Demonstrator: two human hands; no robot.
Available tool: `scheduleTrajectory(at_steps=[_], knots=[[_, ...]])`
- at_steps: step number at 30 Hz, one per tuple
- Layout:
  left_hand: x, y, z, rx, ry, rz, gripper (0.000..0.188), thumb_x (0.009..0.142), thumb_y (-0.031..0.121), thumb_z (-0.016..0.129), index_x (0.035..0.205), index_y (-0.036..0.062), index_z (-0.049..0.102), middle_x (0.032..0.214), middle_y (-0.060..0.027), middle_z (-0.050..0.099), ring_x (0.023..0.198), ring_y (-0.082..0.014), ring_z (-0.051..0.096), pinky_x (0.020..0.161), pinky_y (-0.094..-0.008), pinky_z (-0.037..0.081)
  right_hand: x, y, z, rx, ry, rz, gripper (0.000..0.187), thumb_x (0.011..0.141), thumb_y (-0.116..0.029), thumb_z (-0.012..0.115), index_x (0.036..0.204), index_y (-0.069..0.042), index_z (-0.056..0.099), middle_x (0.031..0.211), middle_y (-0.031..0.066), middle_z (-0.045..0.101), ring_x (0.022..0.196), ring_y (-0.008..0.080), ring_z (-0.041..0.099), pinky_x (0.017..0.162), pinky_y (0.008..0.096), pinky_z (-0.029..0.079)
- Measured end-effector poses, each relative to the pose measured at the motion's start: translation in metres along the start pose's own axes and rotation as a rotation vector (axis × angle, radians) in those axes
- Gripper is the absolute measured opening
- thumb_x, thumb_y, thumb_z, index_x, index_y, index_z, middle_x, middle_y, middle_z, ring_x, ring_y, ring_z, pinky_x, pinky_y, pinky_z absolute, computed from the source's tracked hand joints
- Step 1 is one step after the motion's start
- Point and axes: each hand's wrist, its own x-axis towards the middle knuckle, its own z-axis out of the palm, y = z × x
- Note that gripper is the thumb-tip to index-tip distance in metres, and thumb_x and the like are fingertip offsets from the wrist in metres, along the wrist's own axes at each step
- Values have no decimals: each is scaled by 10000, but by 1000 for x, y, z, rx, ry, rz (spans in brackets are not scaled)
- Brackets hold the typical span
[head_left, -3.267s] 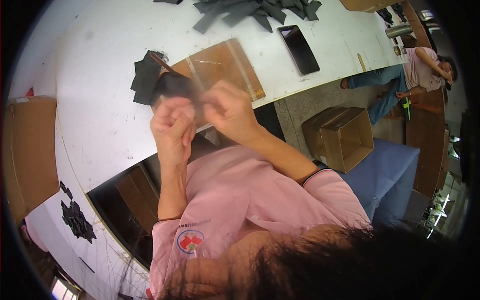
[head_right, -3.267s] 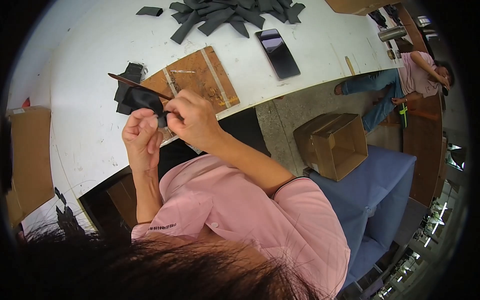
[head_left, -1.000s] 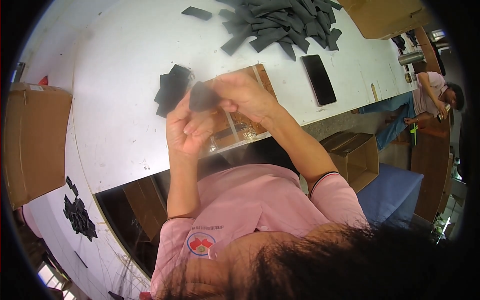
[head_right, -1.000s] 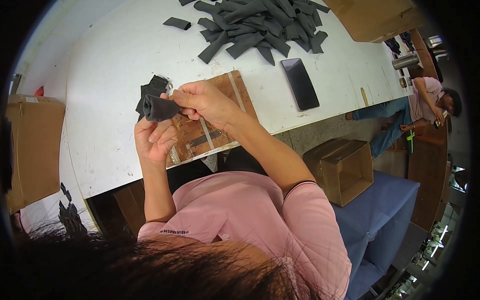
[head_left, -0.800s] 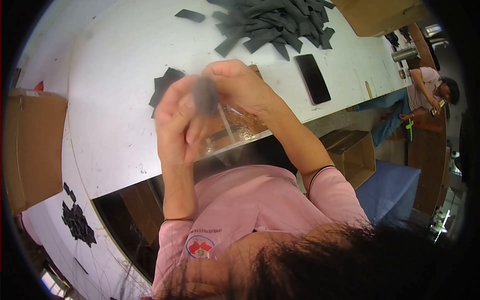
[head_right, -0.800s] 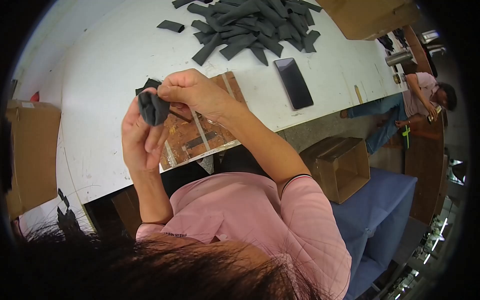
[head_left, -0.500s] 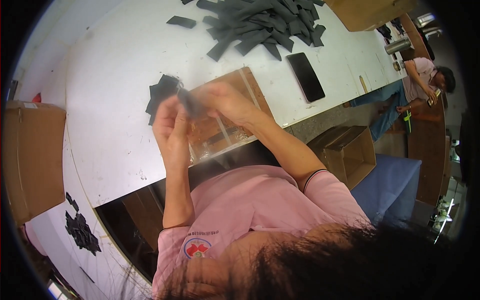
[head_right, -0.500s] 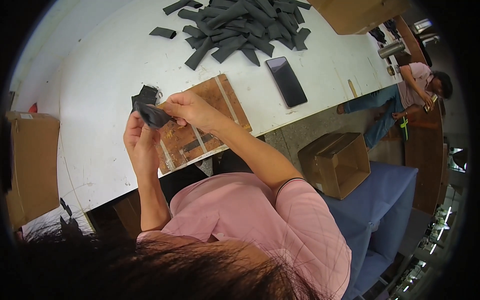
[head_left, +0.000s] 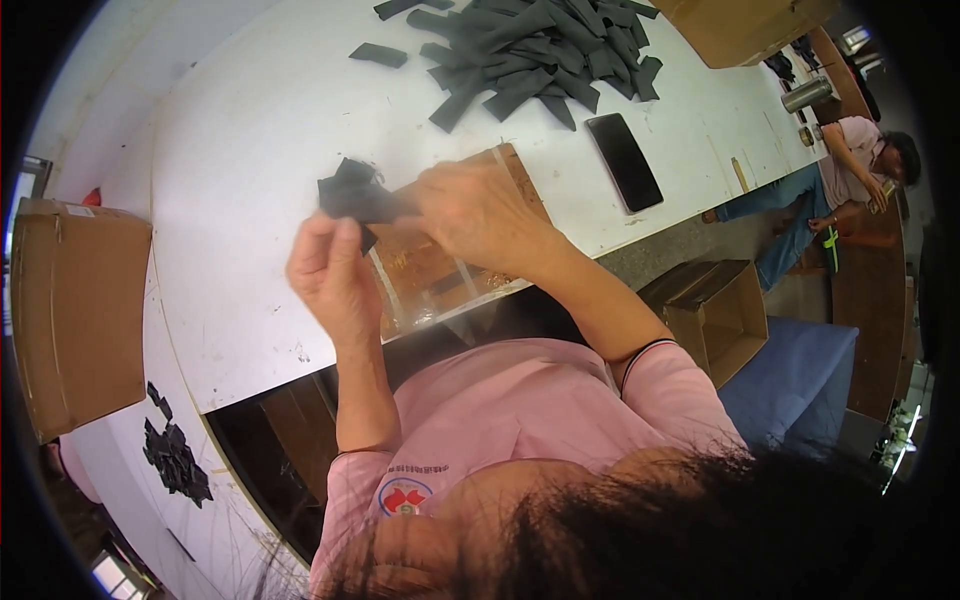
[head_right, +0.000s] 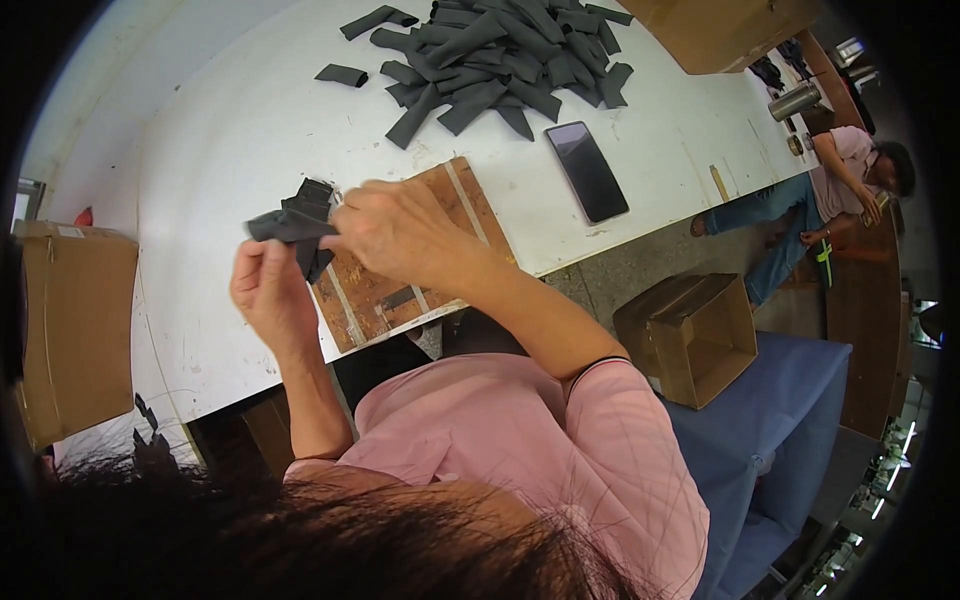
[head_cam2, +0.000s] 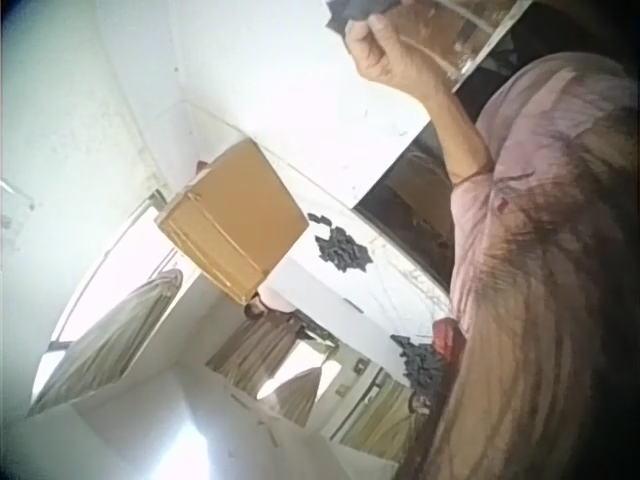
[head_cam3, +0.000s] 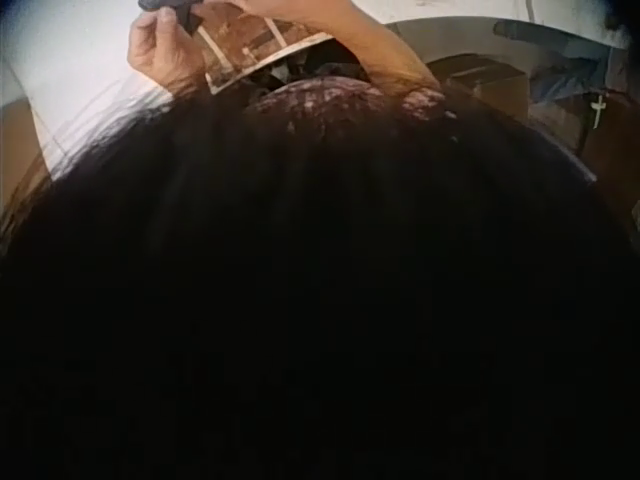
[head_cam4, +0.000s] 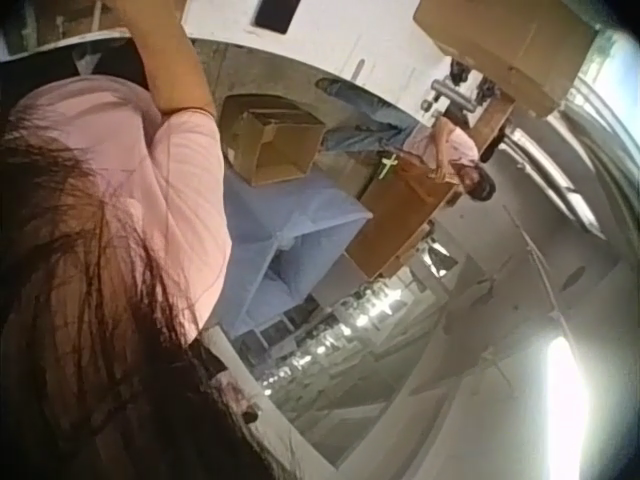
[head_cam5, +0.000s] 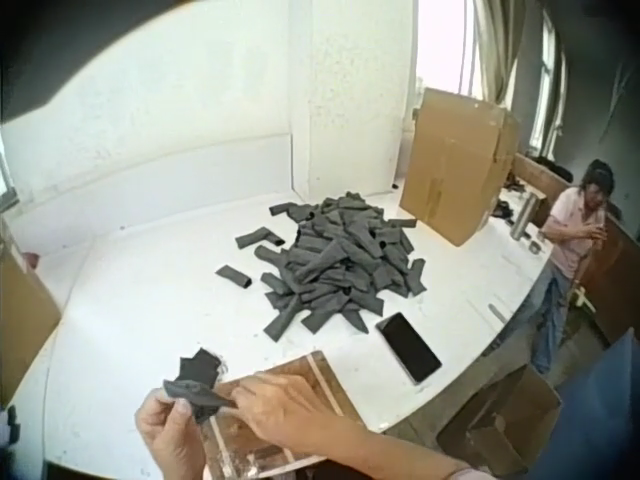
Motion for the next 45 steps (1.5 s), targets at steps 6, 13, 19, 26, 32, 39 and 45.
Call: scheduleTrajectory(at_steps=[6,13,19,26,32,39,45], knots=[[7,-7,17,92,-131,-122,140,752,36,585,858,-45,541,849,-112,568,807,-143,523,738,-263,415,-16,13,33,297,176,80,249,753,-254,575,684,-16,551,635,122,539,600,275,543,513,360,423],[22,8,39,532,-405,-241,100,707,28,615,771,-17,553,688,-6,536,593,-48,462,501,-189,381,-33,26,49,741,141,221,156,773,-159,545,746,-5,542,607,136,534,549,306,532,502,365,422],[10,-6,31,630,-262,-49,249,726,40,601,956,-13,523,732,-14,555,653,-58,478,578,-192,400,-29,23,48,593,107,162,235,795,-245,529,778,-12,554,577,148,524,539,316,523,513,373,406],[9,3,27,277,-143,74,198,812,59,531,999,-4,520,870,-106,585,799,-144,541,746,-266,423,-18,20,26,460,-25,206,339,786,-316,535,675,2,577,548,142,515,524,302,518,500,379,389],[14,10,9,-561,-28,-210,147,817,133,537,882,3,560,922,-110,569,920,-198,496,832,-332,373,-7,15,13,347,31,32,359,798,-338,511,692,-5,592,545,132,520,538,296,527,496,369,397],[12,2,21,-103,-50,-164,195,765,132,605,893,-7,557,927,-125,575,887,-196,517,812,-318,394,-18,16,34,348,14,166,351,790,-354,512,692,-21,565,587,120,541,578,291,542,523,378,411],[25,13,32,49,-354,-83,178,749,133,623,820,-24,575,778,-119,583,750,-180,546,707,-306,437,-5,5,5,414,87,120,301,773,-297,548,663,-17,546,594,122,543,569,294,541,516,377,417]])
